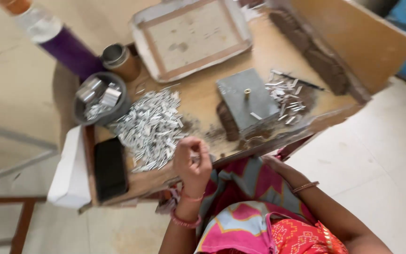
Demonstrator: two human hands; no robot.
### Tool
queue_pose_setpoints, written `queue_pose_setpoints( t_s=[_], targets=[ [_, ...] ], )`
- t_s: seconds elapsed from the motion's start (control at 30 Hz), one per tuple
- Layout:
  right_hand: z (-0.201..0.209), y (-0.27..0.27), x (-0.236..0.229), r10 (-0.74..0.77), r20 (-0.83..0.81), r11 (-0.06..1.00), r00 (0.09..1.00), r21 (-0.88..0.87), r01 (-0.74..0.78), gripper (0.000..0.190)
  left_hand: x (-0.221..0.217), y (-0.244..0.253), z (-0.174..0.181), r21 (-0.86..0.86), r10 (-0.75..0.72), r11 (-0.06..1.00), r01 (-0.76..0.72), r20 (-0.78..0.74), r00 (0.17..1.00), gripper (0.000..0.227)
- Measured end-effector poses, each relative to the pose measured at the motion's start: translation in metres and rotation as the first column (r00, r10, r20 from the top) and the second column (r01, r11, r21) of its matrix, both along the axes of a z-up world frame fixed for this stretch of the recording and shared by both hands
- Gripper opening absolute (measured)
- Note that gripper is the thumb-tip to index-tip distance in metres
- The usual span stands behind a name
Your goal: The person sits at a workbench and assembles small metal components by hand. They pick up small silver metal tubes from a pile, fit them onto a brass fitting held against a stone block, press the parts together, and set the finished assembly down among completed pieces.
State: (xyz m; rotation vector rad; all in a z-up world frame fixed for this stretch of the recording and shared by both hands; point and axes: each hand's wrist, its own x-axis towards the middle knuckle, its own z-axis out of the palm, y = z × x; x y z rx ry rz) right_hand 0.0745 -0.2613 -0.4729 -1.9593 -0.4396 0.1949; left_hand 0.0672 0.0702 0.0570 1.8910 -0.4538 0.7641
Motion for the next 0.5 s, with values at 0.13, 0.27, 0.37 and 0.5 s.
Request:
queue_pose_setpoints(
  t_s=[0.13, 0.27, 0.37, 0.5],
  targets=[
    [0.031, 0.024, 0.000, 0.036, -0.044, 0.997, 0.998, 0.075, -0.033, 0.040, 0.002, 0.005, -0.004, -0.001, -0.024, 1.000, 0.024, -0.016, 1.000, 0.015],
    [0.029, 0.028, -0.007, -0.080, -0.494, 0.928, 0.866, 0.281, 0.246, 0.042, -0.018, 0.010, -0.001, -0.055, -0.058, 0.997, 0.058, -0.005, 0.998, 0.018],
    [0.156, 0.010, -0.051, -0.497, -0.236, 0.868, 0.835, -0.158, 0.471, 0.034, -0.060, 0.032, -0.027, -0.031, -0.032, 0.999, 0.036, 0.105, 0.994, 0.020],
    [0.166, -0.063, -0.131, -0.590, -0.037, 0.768, 0.807, -0.335, 0.546, 0.036, -0.112, 0.106, -0.210, 0.001, 0.464, 0.875, -0.484, -0.286, 0.839, 0.011]
  ],
)
